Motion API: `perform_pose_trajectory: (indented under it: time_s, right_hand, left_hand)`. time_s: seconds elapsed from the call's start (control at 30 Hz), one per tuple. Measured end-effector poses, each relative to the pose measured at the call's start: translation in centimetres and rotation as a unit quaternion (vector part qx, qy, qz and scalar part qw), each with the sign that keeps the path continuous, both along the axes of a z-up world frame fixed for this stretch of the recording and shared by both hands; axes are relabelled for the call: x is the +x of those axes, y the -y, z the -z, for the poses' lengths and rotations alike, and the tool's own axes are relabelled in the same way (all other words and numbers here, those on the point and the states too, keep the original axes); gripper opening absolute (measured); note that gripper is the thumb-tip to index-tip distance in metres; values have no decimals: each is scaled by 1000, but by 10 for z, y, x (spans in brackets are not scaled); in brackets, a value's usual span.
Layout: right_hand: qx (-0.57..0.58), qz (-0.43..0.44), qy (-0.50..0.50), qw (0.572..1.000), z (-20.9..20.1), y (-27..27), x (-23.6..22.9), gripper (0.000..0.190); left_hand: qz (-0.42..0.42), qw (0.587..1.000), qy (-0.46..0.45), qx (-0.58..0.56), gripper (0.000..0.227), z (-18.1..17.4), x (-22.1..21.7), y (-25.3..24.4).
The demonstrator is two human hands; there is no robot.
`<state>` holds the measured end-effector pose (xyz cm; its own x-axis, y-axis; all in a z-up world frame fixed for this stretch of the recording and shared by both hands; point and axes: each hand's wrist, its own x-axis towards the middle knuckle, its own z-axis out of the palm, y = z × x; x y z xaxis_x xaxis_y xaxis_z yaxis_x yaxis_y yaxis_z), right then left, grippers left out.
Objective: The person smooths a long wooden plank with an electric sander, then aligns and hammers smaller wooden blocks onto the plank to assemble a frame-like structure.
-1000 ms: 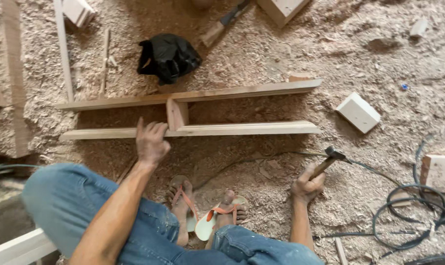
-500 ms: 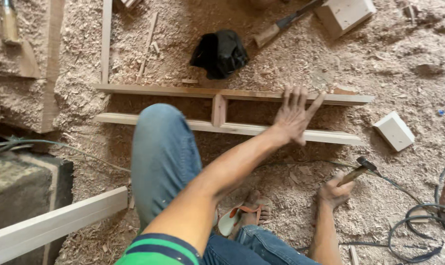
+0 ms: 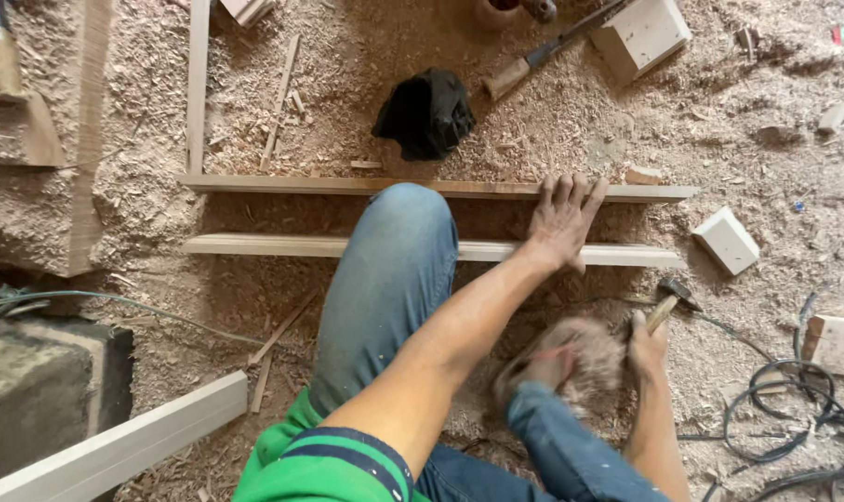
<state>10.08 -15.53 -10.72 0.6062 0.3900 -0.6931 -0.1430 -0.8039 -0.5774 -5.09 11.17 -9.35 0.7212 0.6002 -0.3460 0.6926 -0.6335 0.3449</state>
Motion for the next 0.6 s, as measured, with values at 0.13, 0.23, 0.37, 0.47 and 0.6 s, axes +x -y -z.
perform_pose_trajectory:
  time_s: [0.13,0.23,0.37,0.47,0.6]
  right_hand:
    - [42,-22,32,998,17,18,10,29]
    - [-37,-39,117,992,28,23,20,38]
    - [48,84,37,995,35,21,14,38]
    - [96,143,-1,985,28,17,12,38]
    - [37,126,14,991,14,9,13,38]
  left_hand:
    - [2,1000,-11,3,170,-10,-3,1]
    - [-4,1000,-1,23,168,-19,-5,1]
    - [-4,1000,7,31,167,-35,-9,-6]
    - [39,992,-118,-16,167,-52,7,-15]
    - [0,963,-151,-222,113,-62,50,-63]
